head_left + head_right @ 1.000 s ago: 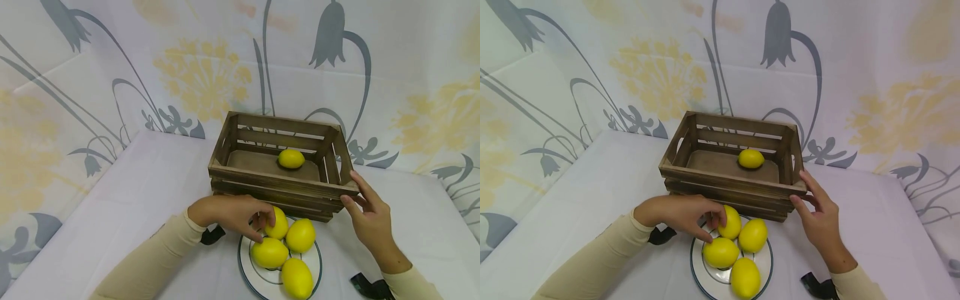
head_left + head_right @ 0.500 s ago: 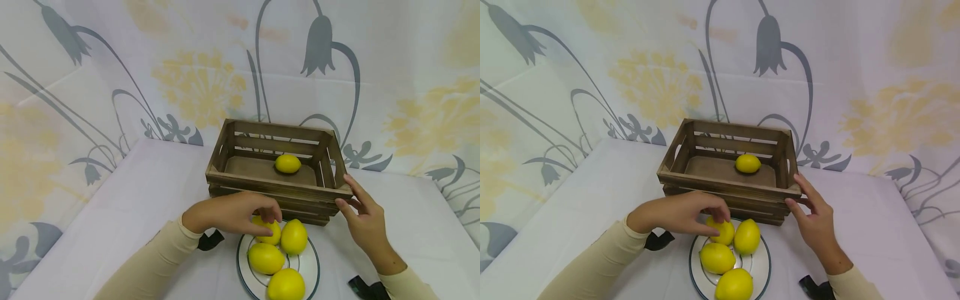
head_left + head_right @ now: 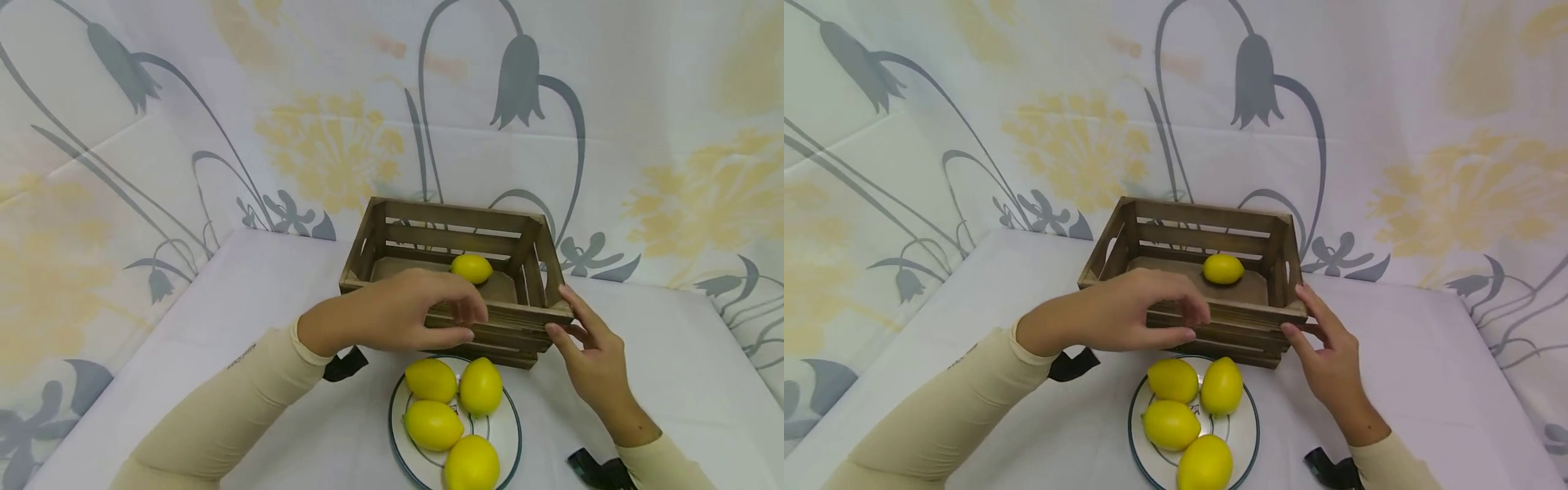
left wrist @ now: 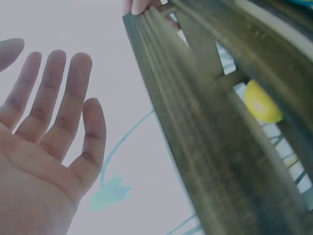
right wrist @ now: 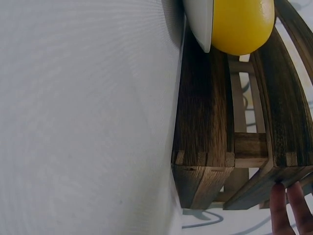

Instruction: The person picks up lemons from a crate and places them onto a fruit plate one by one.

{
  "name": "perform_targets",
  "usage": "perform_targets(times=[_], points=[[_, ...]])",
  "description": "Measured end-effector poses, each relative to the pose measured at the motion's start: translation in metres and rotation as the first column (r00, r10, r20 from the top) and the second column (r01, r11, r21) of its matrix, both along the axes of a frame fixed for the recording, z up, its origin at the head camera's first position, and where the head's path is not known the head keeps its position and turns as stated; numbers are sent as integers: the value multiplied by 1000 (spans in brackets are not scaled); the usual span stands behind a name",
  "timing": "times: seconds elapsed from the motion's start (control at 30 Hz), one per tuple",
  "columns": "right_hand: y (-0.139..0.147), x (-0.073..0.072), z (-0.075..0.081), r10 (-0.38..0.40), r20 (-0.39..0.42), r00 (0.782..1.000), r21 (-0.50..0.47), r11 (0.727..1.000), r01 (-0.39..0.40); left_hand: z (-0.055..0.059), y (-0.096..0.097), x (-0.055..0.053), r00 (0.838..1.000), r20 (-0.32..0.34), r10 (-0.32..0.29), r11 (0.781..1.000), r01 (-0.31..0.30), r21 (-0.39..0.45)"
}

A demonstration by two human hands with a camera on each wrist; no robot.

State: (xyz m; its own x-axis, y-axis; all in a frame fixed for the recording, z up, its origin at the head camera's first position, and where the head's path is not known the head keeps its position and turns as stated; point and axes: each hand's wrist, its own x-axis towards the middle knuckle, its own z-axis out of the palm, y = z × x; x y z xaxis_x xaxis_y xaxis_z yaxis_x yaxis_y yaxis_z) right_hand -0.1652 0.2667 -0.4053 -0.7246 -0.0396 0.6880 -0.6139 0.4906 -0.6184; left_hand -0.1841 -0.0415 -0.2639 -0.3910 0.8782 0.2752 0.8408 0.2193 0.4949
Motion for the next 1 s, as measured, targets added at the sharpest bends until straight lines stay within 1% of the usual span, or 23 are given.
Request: perform_targets(times=[0.13, 0.23, 0.4, 0.53, 0.63, 0.83, 0.93, 1.0], points=[[2, -2, 0, -3, -8, 1000, -11, 1000, 3, 16, 7, -7, 996, -90, -17, 1000, 18, 13], [3, -2, 0, 0, 4, 1000, -24, 1000, 0, 27, 13, -13, 992, -124, -16, 1000, 17, 7], [2, -1, -1, -4, 13, 1000, -25, 1000, 4, 40, 28, -22, 986, -167, -6, 1000, 1, -29], [1, -1, -1, 0, 6, 1000, -28, 1000, 0, 47, 40, -32, 984, -177, 14, 998, -26, -63], [2, -2, -1, -2, 4, 1000, -26, 1000, 2, 51, 49, -42, 984, -173, 47, 994, -64, -91], [1, -2, -3, -10, 6, 1000, -5, 1000, 10, 50, 56, -71, 985, -142, 98, 986, -115, -123], [2, -2, -2, -7, -8, 1000, 7, 1000, 7, 49, 58, -81, 983, -141, 120, 980, -140, -143], [3, -2, -1, -4, -15, 1000, 6, 1000, 4, 47, 60, -86, 981, -144, 129, 975, -152, -163]])
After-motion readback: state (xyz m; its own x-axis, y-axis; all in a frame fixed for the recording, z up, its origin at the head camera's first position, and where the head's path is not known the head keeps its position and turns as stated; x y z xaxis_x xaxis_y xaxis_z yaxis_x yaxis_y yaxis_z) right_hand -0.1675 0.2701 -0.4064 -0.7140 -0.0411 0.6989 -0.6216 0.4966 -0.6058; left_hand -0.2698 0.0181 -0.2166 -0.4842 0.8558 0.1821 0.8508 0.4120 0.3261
